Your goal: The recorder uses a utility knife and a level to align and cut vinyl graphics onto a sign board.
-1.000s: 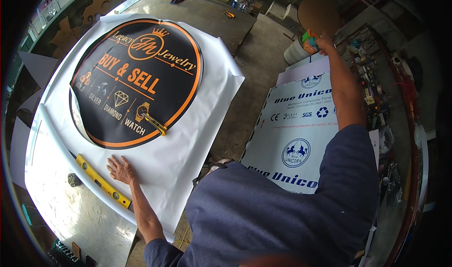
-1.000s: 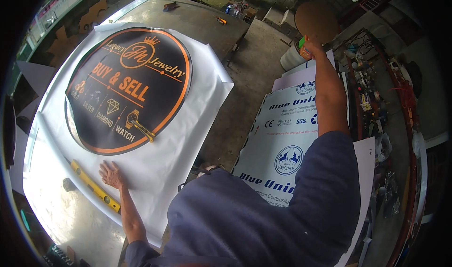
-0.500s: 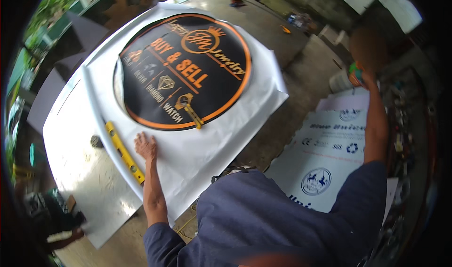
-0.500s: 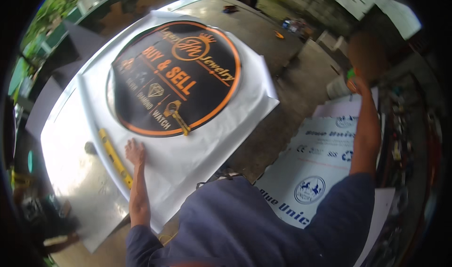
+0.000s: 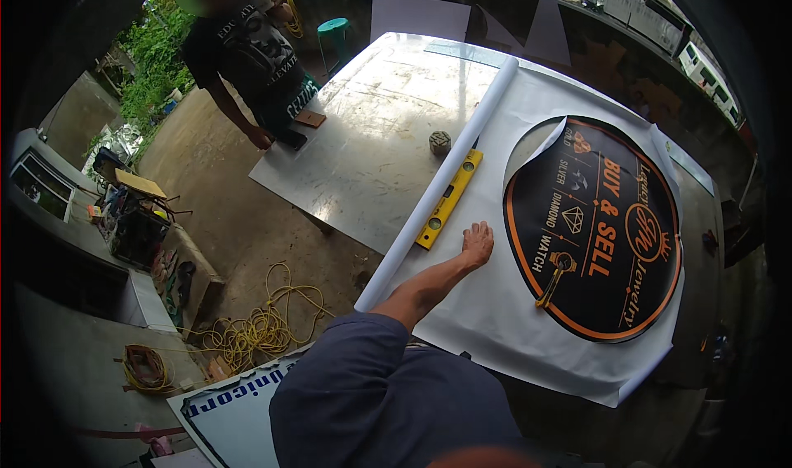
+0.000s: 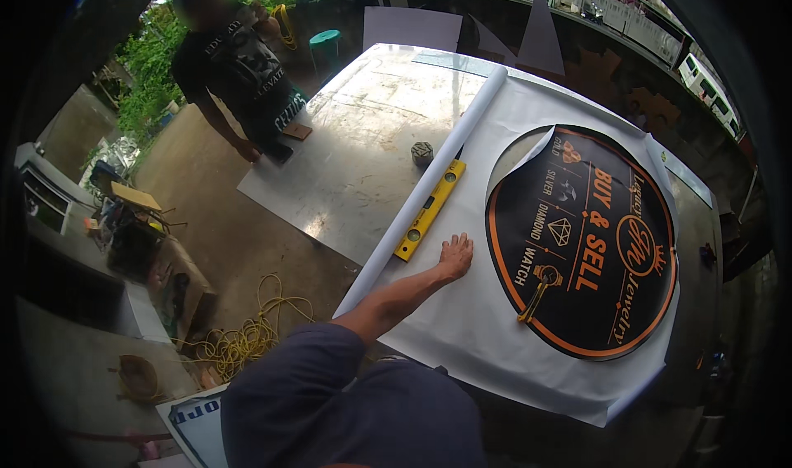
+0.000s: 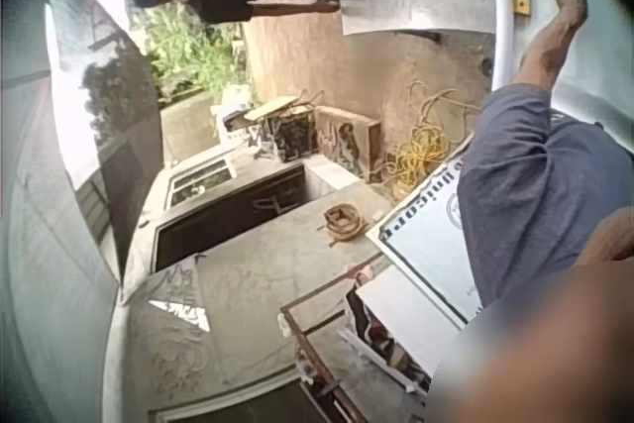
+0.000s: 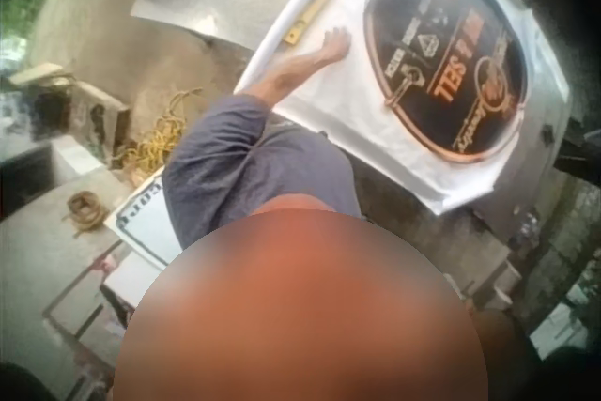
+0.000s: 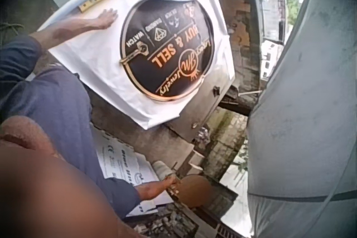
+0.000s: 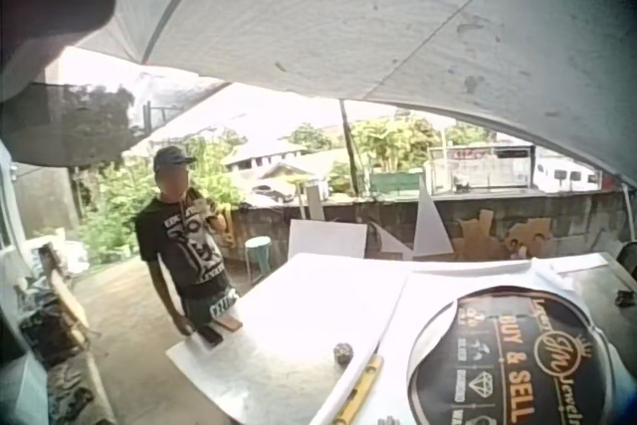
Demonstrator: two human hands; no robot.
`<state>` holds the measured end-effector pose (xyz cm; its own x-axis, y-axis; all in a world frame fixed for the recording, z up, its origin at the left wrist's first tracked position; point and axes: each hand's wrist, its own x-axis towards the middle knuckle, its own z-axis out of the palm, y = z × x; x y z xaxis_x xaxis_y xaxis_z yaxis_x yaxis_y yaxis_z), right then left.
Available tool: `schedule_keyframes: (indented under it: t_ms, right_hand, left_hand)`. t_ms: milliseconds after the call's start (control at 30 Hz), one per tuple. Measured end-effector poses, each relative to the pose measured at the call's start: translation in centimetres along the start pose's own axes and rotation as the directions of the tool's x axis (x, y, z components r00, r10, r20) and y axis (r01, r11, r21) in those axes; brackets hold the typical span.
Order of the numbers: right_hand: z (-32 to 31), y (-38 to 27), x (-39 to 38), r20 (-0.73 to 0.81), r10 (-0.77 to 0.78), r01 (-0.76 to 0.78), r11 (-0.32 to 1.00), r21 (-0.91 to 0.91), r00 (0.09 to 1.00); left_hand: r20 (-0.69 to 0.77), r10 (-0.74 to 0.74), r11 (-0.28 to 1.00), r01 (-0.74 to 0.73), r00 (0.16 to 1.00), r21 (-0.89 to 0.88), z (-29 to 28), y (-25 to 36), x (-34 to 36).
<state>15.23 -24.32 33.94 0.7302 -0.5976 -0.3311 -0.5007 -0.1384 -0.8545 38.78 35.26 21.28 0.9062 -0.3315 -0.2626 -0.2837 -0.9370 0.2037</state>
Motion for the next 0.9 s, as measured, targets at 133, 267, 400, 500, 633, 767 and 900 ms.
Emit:
schedule_keyframes:
  t_ms: [133, 267, 400, 500, 633, 767, 900]
  right_hand:
    - [-1.0, 6.5, -2.5, 0.004, 0.072, -0.072, 0.997, -0.004, 0.997]
    - [0.6, 10.8, -5.2, 0.036, 0.133, -0.132, 0.991, -0.01, 0.991]
    - [2.3, 14.7, -9.2, 0.042, 0.208, -0.208, 0.978, -0.019, 0.977]
    - [3.3, 16.8, -11.9, 0.033, 0.258, -0.258, 0.966, -0.02, 0.966]
    - [5.8, 19.1, -14.9, 0.039, 0.323, -0.322, 0.946, -0.03, 0.946]
    - [7.9, 22.4, -19.0, 0.047, 0.413, -0.411, 0.911, -0.047, 0.91]
    - [12.0, 25.3, -22.9, 0.077, 0.497, -0.494, 0.868, -0.057, 0.864]
  left_hand:
    - [-0.021, 0.003, 1.0, -0.004, 1.0, -0.019, -0.2, 1.0, -0.2]
    - [-0.005, -0.016, 0.999, 0.016, 1.0, 0.031, 0.6, 0.9, -1.0]
    - [0.007, 0.008, 0.998, -0.008, 1.0, 0.063, 0.6, 0.7, -1.3]
    - [0.006, 0.04, 0.998, -0.04, 0.999, 0.058, 0.4, 0.3, -1.4]
    - [0.072, 0.055, 0.997, -0.059, 0.996, 0.046, 0.3, -0.4, -1.5]
    - [0.071, 0.079, 0.993, -0.084, 0.994, 0.08, 0.1, 0.0, -1.3]
    - [0.065, 0.087, 0.992, -0.092, 0.994, 0.085, 0.1, -0.1, -1.4]
